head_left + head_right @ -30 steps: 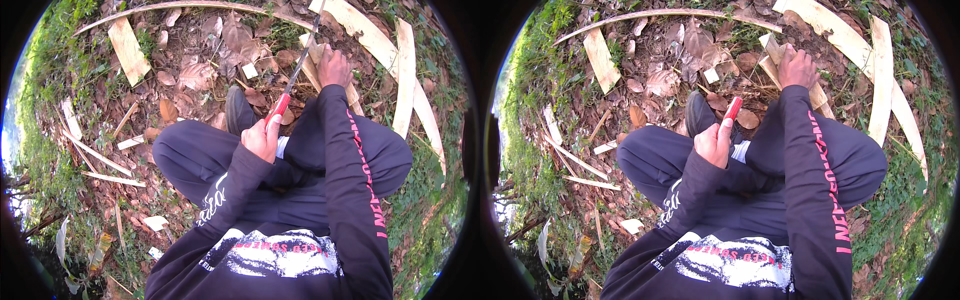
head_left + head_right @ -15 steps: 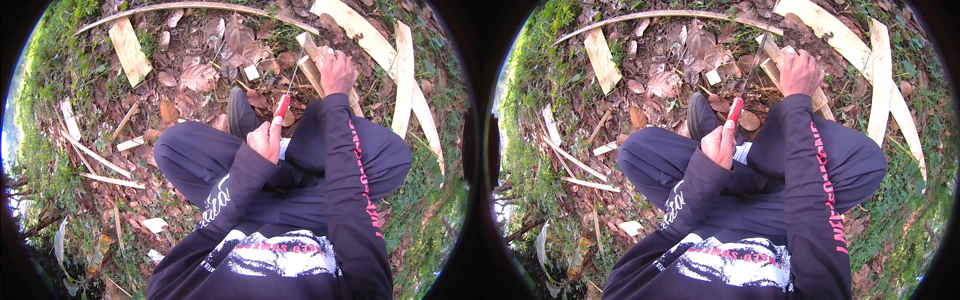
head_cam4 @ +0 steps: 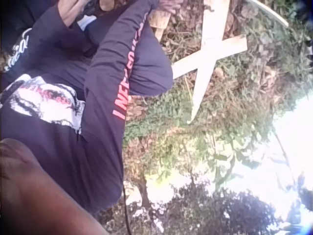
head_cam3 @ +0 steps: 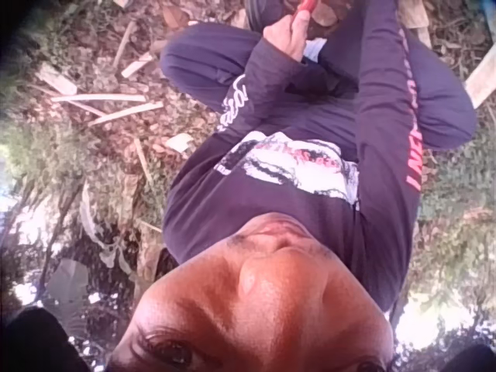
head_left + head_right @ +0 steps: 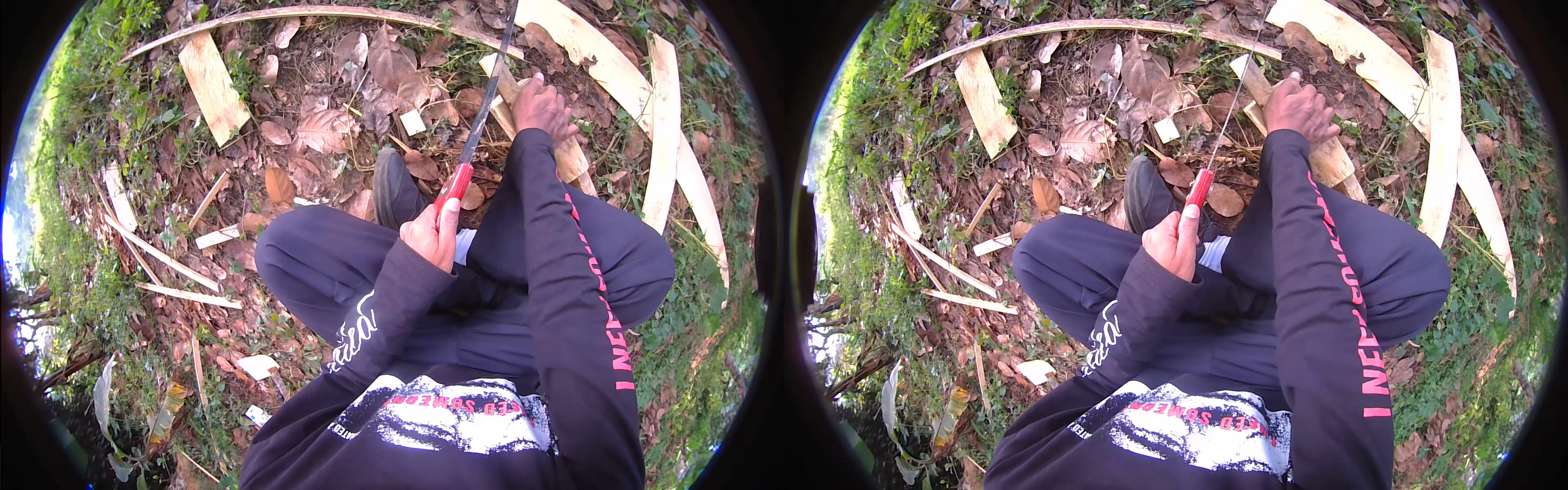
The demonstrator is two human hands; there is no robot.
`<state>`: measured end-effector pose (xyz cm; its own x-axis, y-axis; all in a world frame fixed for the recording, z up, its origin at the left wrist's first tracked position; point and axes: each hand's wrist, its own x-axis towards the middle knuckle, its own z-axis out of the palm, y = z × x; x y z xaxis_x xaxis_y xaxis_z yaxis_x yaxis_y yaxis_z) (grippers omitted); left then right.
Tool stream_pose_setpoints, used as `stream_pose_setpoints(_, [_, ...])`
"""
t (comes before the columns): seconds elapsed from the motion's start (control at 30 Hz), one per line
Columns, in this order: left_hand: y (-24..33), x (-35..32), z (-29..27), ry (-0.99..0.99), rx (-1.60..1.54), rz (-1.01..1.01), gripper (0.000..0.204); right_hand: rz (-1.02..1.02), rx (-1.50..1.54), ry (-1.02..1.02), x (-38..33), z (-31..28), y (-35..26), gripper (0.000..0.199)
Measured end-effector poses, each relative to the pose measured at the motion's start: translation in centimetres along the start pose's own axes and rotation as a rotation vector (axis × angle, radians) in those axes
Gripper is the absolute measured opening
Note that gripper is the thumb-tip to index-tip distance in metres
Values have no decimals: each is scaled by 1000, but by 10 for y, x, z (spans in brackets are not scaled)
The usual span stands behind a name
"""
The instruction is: The person sits on the ground and uses a red hand saw to cut a small piece of wood. They hold the wood with one hand and saw with the other, producing a cut piece that is briefly inspected.
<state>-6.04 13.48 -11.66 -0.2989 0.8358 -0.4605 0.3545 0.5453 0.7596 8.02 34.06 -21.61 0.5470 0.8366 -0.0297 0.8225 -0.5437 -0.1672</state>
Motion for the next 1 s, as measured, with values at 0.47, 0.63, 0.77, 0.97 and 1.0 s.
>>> stream_pose_setpoints(0.47, [24,4,6,5,-46,-27,54,-60,61,-129,15,-17,15,59])
stream_pose_setpoints(0.63, [12,-17,27,28,-277,-54,50,-337,129,-104,19,-25,38,52])
stream_pose_setpoints(0.77, [19,-29,22,31,-232,-33,49,-418,153,-2,4,-26,71,41])
stream_pose_setpoints(0.97, [17,-33,34,3,30,-2,47,-267,44,-93,5,-35,58,43])
stream_pose_setpoints(1.0, [21,-32,33,7,35,24,47,-258,128,-63,9,-30,49,49])
